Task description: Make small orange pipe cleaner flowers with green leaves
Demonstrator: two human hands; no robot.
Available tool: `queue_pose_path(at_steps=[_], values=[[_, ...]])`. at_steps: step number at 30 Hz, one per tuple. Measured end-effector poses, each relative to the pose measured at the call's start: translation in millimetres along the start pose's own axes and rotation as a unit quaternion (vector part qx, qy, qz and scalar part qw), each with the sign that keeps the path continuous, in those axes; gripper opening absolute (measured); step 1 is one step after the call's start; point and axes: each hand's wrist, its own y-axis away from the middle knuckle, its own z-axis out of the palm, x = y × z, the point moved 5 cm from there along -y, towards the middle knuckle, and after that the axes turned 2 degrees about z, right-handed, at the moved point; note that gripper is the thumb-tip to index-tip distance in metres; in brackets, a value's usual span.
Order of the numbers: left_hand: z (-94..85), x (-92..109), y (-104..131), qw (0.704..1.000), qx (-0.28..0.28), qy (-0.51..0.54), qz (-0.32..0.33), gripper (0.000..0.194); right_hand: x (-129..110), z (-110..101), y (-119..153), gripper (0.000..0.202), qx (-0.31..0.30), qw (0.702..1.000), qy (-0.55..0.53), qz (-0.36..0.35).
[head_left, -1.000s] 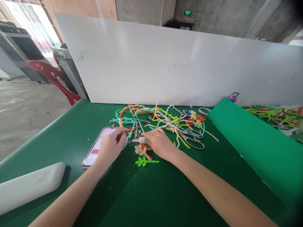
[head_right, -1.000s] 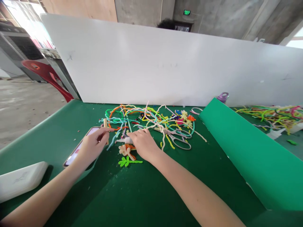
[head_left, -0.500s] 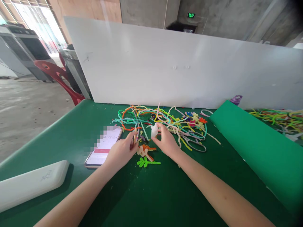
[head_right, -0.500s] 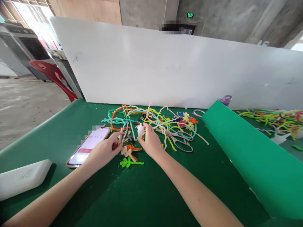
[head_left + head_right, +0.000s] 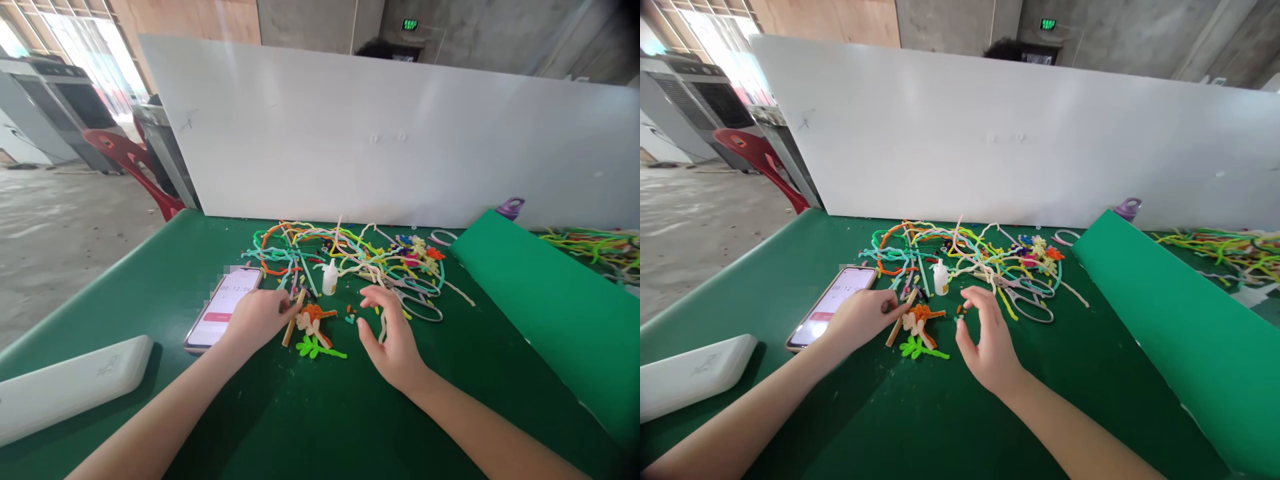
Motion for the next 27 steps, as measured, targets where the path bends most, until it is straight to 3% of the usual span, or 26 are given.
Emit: queue_pose_path(at_steps=[7,15,19,27], values=[[7.0,8.4,4.5,0.999,-0.04,-0.021,0.012,0.035,4.2,2.0,6.7,0.043,-0.02,0.999,0.004,-0.031],[-7.5,7.5,-8.9,0.995,0.022,-0.1,-0.006,0.041,9.1,2.6,6.8,0.04,-0.032,0.999,-0.002,-0.023],[-15.7,-2.2,-24.3,0.992,0.067,-0.108,-0.024,0.037,10.1,3.3,6.7,0.039,-0.033,0.999,-0.007,-0.022],[-12.6,-24.0,-52.1,0.997,0.053,-0.029,-0.044,0.026,13.4,4.4,6.1,0.035,-0.048,0.999,-0.004,-0.011]])
